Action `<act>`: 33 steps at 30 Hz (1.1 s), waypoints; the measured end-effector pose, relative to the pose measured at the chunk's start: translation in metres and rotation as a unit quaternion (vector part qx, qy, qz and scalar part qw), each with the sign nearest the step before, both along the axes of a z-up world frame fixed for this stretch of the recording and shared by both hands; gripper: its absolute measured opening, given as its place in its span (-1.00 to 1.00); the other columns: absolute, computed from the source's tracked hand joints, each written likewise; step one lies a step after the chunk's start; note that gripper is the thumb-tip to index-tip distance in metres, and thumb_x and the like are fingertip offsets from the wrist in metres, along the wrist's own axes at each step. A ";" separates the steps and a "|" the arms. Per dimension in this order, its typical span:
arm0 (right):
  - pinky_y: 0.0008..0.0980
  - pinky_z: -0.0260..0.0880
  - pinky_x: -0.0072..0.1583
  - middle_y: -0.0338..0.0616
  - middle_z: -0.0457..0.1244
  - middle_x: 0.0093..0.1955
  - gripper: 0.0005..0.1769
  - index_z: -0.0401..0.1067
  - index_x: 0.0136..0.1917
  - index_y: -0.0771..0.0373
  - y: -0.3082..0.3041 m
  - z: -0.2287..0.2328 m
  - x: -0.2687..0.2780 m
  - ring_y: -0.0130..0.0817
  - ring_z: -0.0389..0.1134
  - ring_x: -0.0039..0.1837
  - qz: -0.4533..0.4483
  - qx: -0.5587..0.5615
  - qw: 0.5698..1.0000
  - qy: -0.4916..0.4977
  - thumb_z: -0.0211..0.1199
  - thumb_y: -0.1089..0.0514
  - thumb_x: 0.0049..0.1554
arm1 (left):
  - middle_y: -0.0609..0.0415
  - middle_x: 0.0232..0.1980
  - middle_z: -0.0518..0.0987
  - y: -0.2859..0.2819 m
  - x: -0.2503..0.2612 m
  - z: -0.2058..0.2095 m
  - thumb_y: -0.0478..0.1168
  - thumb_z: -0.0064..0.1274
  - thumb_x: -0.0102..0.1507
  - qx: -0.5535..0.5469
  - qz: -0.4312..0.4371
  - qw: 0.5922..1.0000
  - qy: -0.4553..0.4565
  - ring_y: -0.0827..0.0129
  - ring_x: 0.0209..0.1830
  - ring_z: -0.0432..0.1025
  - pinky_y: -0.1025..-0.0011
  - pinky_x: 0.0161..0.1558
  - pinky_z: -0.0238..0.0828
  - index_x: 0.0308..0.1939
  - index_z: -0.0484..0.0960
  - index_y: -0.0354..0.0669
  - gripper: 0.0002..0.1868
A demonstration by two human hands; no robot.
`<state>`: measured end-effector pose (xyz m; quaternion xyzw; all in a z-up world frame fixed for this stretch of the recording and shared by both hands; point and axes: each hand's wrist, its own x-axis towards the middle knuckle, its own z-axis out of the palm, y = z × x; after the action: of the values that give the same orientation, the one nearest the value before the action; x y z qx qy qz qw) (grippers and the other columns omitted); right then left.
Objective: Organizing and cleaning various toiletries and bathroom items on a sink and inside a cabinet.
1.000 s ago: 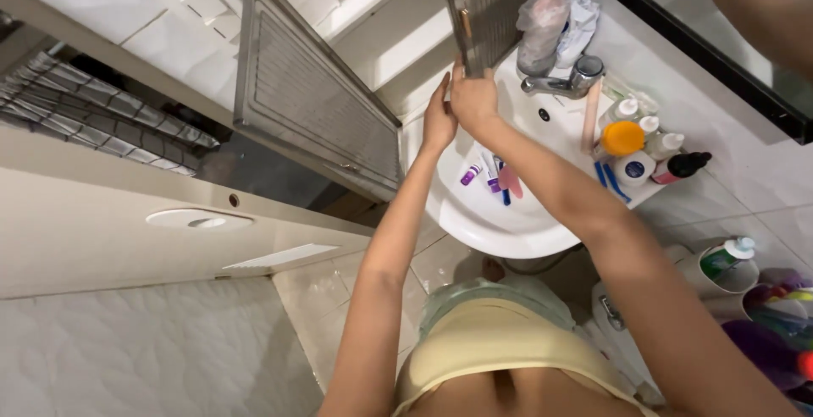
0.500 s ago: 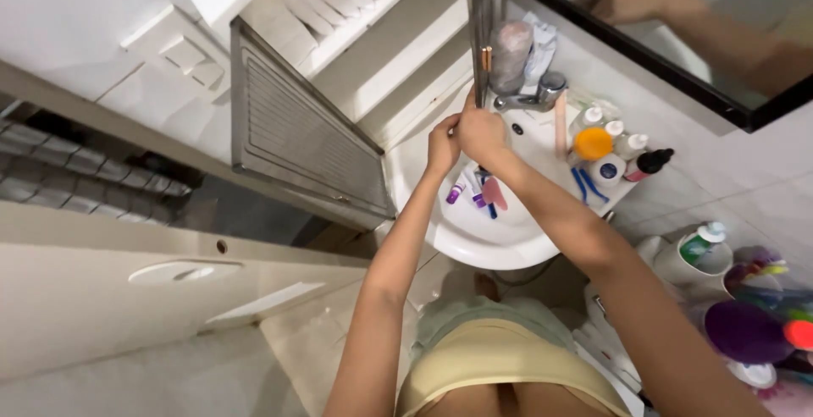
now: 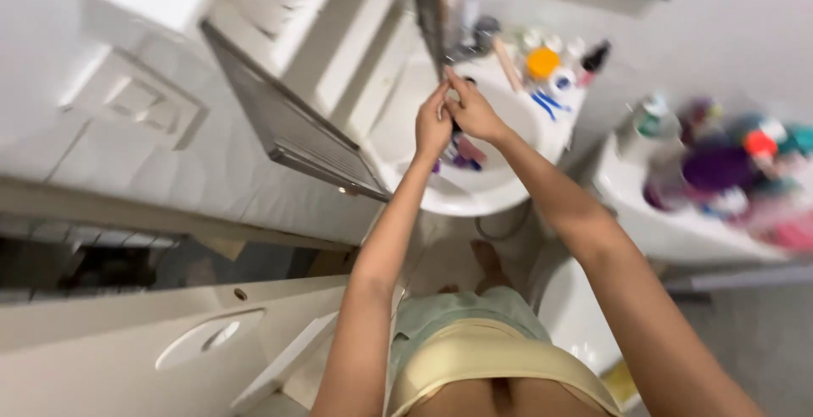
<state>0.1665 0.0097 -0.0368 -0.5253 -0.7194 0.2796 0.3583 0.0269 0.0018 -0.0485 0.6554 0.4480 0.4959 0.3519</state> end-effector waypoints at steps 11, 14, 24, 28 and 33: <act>-0.42 0.42 0.08 -0.09 0.31 0.19 -0.51 0.21 0.50 0.24 -0.239 -0.013 0.104 -0.38 0.35 0.03 -0.325 -0.009 0.924 0.200 0.12 0.13 0.35 | -0.10 0.27 0.53 -0.162 0.139 -0.007 -0.29 -0.05 0.40 0.113 -0.203 0.969 0.090 -0.03 0.32 0.35 0.13 0.33 0.29 0.20 0.61 -0.15 -0.69; -0.39 0.41 0.11 -0.09 0.30 0.20 -0.58 0.26 0.46 0.27 -0.307 -0.027 0.139 -0.36 0.35 0.05 -0.408 0.040 0.895 0.176 0.12 0.14 0.37 | -0.10 0.24 0.53 -0.212 0.183 -0.003 -0.30 -0.06 0.40 0.098 -0.309 0.943 0.078 -0.03 0.28 0.37 0.12 0.29 0.32 0.16 0.62 -0.14 -0.73; -0.31 0.40 0.07 -0.05 0.28 0.13 -0.65 0.38 0.28 0.27 -0.603 -0.084 0.181 -0.23 0.35 0.03 -0.680 -0.028 0.718 0.143 0.14 0.03 0.34 | -0.08 0.26 0.49 -0.425 0.281 -0.047 -0.28 0.07 0.37 0.103 -0.602 0.787 0.082 -0.04 0.30 0.31 0.14 0.32 0.27 0.23 0.51 -0.15 -0.66; -0.20 0.37 0.16 0.04 0.26 0.13 -0.66 0.42 0.21 0.28 -0.727 -0.168 0.135 -0.11 0.37 0.06 -0.758 -0.124 0.626 0.138 0.13 -0.01 0.34 | -0.06 0.24 0.51 -0.508 0.282 -0.101 -0.29 0.12 0.30 0.064 -0.676 0.713 0.177 -0.04 0.29 0.30 0.15 0.30 0.27 0.19 0.56 -0.12 -0.64; -0.08 0.31 0.21 0.12 0.28 0.11 -0.66 0.47 0.17 0.28 -0.820 -0.262 0.077 0.08 0.31 0.14 -0.756 -0.221 0.606 0.114 0.19 0.03 0.23 | -0.08 0.24 0.50 -0.573 0.275 -0.154 -0.27 0.20 0.24 0.079 -0.719 0.645 0.247 -0.05 0.29 0.27 0.14 0.31 0.24 0.11 0.61 -0.13 -0.66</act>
<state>0.2436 -0.8104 -0.2991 -0.9091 0.0640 0.1174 0.3947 0.3015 -0.5713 -0.2021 0.8950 -0.1348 -0.0593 0.4211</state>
